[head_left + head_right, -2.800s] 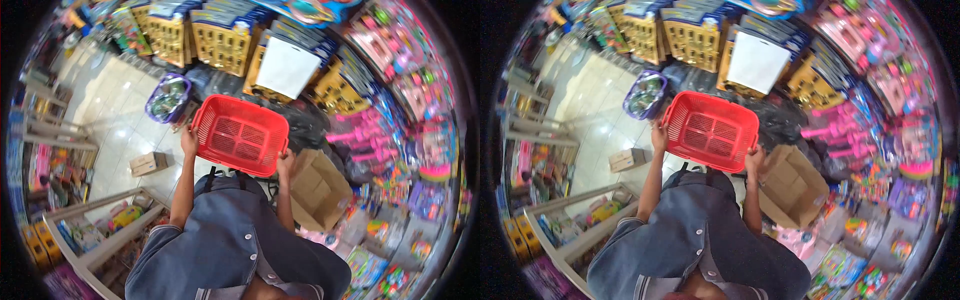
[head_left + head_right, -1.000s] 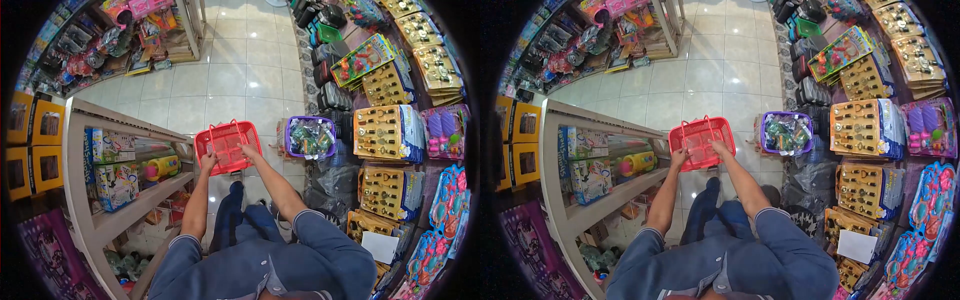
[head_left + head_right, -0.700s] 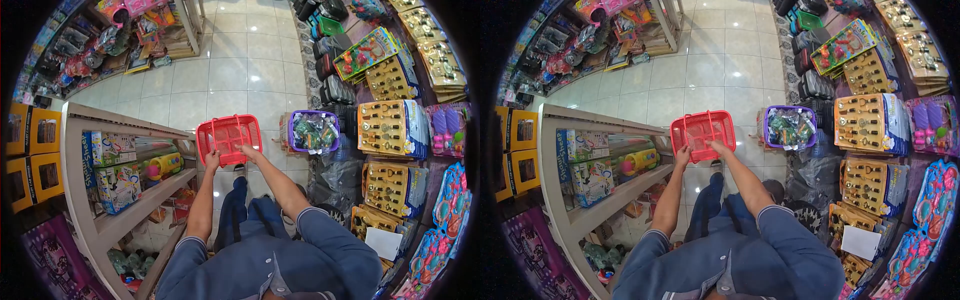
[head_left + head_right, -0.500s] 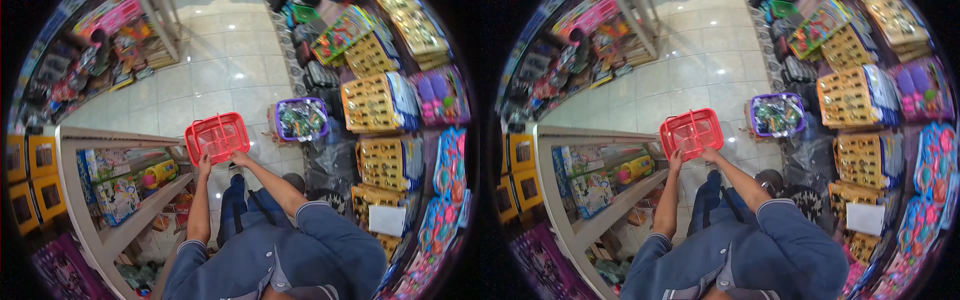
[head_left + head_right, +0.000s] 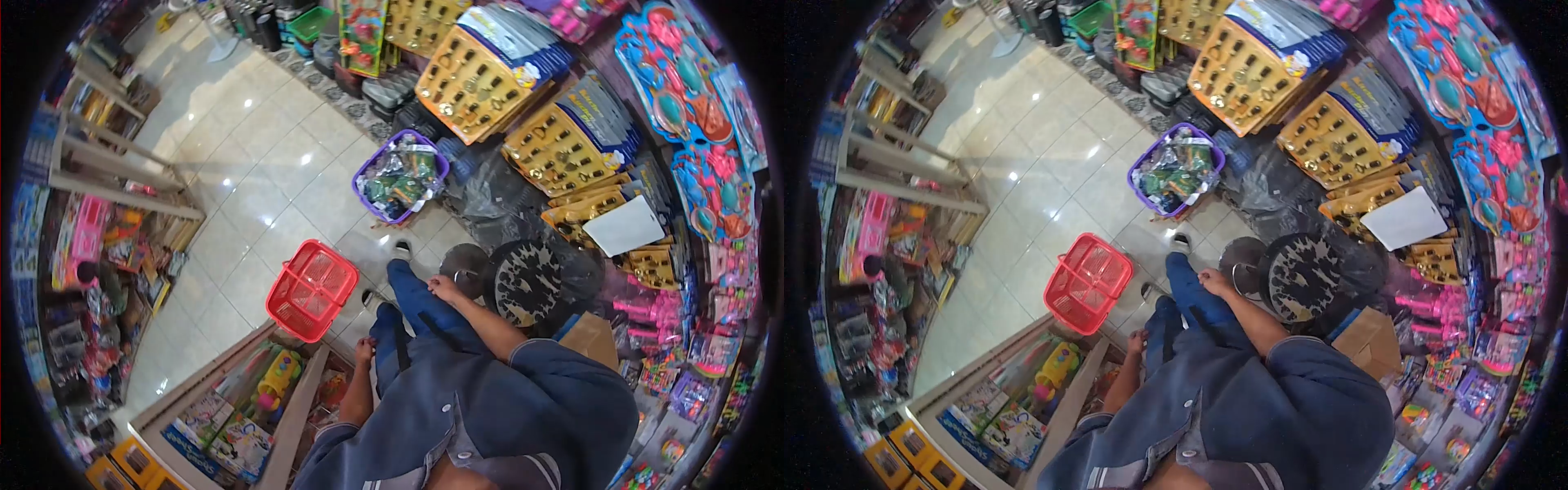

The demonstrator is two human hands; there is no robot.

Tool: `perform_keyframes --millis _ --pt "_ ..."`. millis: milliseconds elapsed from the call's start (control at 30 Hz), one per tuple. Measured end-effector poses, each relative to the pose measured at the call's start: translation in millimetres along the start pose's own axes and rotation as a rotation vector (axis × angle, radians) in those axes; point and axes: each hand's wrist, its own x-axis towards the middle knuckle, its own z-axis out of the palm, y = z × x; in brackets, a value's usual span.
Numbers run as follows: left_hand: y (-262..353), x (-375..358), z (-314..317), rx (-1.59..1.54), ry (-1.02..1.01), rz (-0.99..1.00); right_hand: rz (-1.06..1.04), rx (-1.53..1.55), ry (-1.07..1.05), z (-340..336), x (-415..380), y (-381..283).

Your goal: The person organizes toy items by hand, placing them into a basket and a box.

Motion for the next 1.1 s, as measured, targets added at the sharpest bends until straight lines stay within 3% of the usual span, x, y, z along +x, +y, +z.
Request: perform_keyframes --millis 67,167,200,233,367,467,567,667,733,800,900,967,1000,1033,1100 --pt "56.1 11.6 -3.3 0.198 -0.090 -0.211 -0.042 -0.302 0.097 -13.0 11.4 27.7" --pt "104.1 78.7 -20.4 0.483 -0.262 -0.149 0.169 -0.549 -0.050 -28.5 18.7 32.6" --pt "141.2 80.7 -13.2 0.539 -0.333 -0.117 0.204 -0.468 -0.074 -33.3 23.8 29.5" --pt "150.3 96.5 -5.1 0.396 -0.154 0.089 0.234 -0.386 -0.102 -39.1 27.5 21.2" --pt "287.8 102.6 47.2 0.380 -0.100 0.183 0.316 -0.147 -0.229 -92.5 73.2 -20.8" --pt "341.3 137.1 86.3 0.495 -0.132 0.286 -0.082 -0.193 0.297 -115.8 120.6 -18.2" --pt "366.0 165.6 122.4 0.714 -0.207 0.286 -0.099 0.051 0.468 -144.5 121.7 -55.6" --pt "381.4 160.3 172.1 0.804 -0.326 0.375 -0.070 0.190 0.439 -151.2 134.8 -48.9" --pt "382.6 142.2 207.5 0.834 -0.396 0.397 0.009 0.069 0.491 -146.4 134.7 -33.9" --pt "370.0 153.6 221.8 1.135 -0.566 0.557 0.083 0.054 0.495 -132.3 131.3 -1.0" --pt "422.4 123.6 246.3 1.413 -0.764 0.768 0.022 0.033 0.522 -82.6 127.8 78.0" --pt "442.1 150.4 251.4 1.321 -0.640 0.619 -0.120 -0.257 0.512 -56.0 94.4 113.7" --pt "448.8 163.9 249.0 1.277 -0.583 0.541 -0.122 -0.635 0.295 -34.9 94.4 147.3" --pt "453.2 173.9 245.5 1.142 -0.548 0.552 -0.036 -0.615 0.251 -18.3 77.4 156.4" --pt "460.5 190.8 243.5 1.151 -0.476 0.485 0.546 -0.161 -0.040 -3.4 60.8 158.1"
